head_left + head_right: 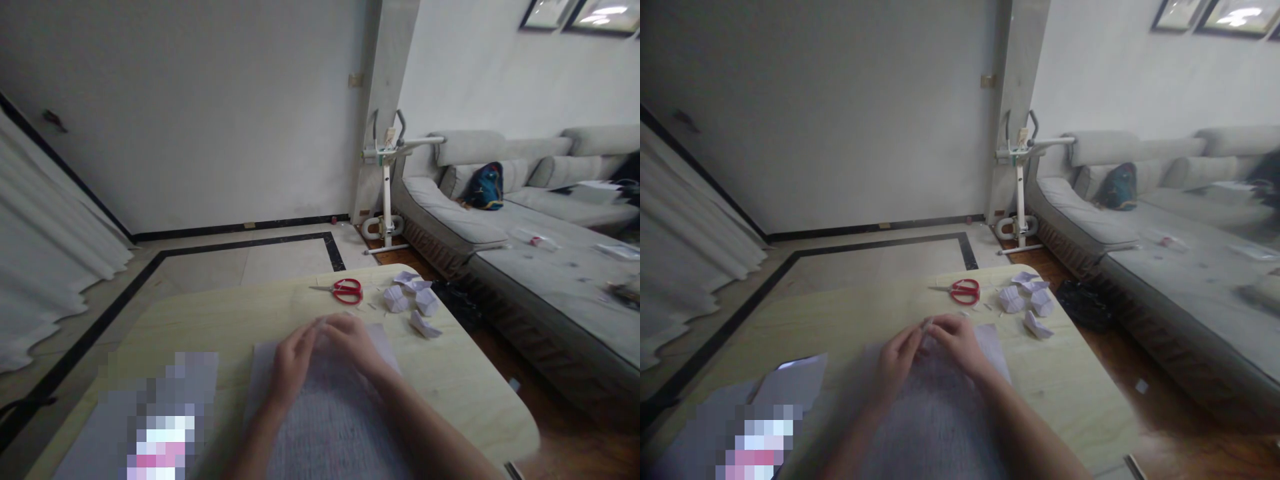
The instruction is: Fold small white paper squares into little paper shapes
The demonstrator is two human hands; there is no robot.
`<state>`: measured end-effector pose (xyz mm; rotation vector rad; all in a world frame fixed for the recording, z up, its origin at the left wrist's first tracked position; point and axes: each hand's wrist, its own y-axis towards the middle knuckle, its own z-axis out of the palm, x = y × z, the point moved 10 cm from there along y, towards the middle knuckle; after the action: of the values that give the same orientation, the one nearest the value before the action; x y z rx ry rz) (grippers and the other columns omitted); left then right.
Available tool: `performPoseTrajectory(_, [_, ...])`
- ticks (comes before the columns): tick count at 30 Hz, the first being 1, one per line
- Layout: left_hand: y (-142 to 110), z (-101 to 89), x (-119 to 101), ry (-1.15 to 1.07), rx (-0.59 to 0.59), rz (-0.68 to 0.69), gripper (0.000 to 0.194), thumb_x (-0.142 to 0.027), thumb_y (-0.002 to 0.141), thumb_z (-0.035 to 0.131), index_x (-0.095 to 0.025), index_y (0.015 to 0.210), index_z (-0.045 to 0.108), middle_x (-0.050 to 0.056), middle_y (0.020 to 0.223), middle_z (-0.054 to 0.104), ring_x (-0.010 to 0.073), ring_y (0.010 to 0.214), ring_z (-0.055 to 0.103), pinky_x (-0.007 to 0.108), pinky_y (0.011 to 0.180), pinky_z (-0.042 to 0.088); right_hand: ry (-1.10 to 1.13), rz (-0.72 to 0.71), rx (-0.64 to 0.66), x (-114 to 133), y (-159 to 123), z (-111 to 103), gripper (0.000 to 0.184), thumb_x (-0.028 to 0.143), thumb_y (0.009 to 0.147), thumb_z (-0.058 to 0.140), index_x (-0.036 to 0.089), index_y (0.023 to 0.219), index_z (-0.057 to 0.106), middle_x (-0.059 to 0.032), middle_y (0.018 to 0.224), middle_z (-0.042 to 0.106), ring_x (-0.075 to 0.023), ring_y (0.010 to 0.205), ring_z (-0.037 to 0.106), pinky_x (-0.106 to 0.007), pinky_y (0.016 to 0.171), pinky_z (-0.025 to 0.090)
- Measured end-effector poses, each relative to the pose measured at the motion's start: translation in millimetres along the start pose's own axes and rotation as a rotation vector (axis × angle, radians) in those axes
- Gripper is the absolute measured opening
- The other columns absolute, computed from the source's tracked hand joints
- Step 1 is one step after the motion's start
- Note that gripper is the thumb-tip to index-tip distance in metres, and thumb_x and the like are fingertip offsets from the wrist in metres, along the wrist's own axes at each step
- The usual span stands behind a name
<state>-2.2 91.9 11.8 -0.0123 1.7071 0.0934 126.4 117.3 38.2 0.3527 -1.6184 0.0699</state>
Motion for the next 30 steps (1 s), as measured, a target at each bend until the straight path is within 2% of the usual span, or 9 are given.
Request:
performPoseTrajectory(6, [1,-7.9,-4,0.038,-0.066,0.033,0.030,-0.041,0.080,0.060,-0.015,0.093,0.070,0.008,0.088,0.072,0.0220,0.081,0.066,0.029,0.073,0.051,-0.094,0.013,-0.034,-2,2,-1,0.019,0.033,0.081,0.061,0.018,0.075,0.071,-0.0032,0.073,0.067,-0.0173,0.071,0.058,-0.026,0.063,0.045])
performPoseTrajectory(11, [0,-12.4,-5,0.026,-0.097,0.045,0.025,-0.039,0.079,0.062,-0.015,0.088,0.065,0.007,0.087,0.070,0.0204,0.082,0.064,0.027,0.073,0.049,-0.118,0.030,-0.147,-16,2,-10,0.015,0.032,0.075,0.067,0.017,0.073,0.064,-0.0007,0.068,0.061,-0.0144,0.064,0.055,-0.024,0.058,0.043])
performPoseTrajectory(16, [-1,-4.4,-3,0.002,-0.039,0.019,0.024,-0.039,0.076,0.065,-0.016,0.076,0.060,0.000,0.068,0.063,0.0147,0.065,0.059,0.021,0.059,0.046,-0.099,0.040,-0.123,-20,2,-8,0.018,0.032,0.076,0.065,0.017,0.069,0.059,0.0006,0.064,0.058,-0.0134,0.061,0.053,-0.024,0.057,0.041])
performPoseTrajectory(19, [0,1.2,0,-0.048,0.009,-0.015,0.025,-0.040,0.076,0.065,-0.016,0.079,0.061,0.001,0.071,0.066,0.0154,0.066,0.061,0.022,0.061,0.047,-0.081,0.039,-0.109,-17,2,-8,0.018,0.032,0.077,0.064,0.017,0.069,0.057,0.0011,0.064,0.057,-0.0132,0.061,0.053,-0.024,0.057,0.041])
performPoseTrajectory(24, [2,2.8,1,-0.035,0.040,-0.034,0.029,-0.038,0.077,0.063,-0.014,0.092,0.067,0.007,0.086,0.071,0.0198,0.080,0.065,0.025,0.070,0.049,-0.160,0.021,-0.087,-13,1,-6,0.015,0.029,0.078,0.062,0.016,0.070,0.060,0.0001,0.066,0.058,-0.0140,0.063,0.053,-0.024,0.057,0.041])
performPoseTrajectory(30, [1,7.4,0,0.047,0.098,-0.047,0.028,-0.038,0.077,0.063,-0.013,0.088,0.069,0.002,0.075,0.067,0.0176,0.071,0.060,0.023,0.062,0.046,-0.211,0.004,-0.095,-13,1,-8,0.018,0.030,0.080,0.060,0.017,0.068,0.059,0.0006,0.063,0.057,-0.0134,0.060,0.051,-0.023,0.054,0.039])
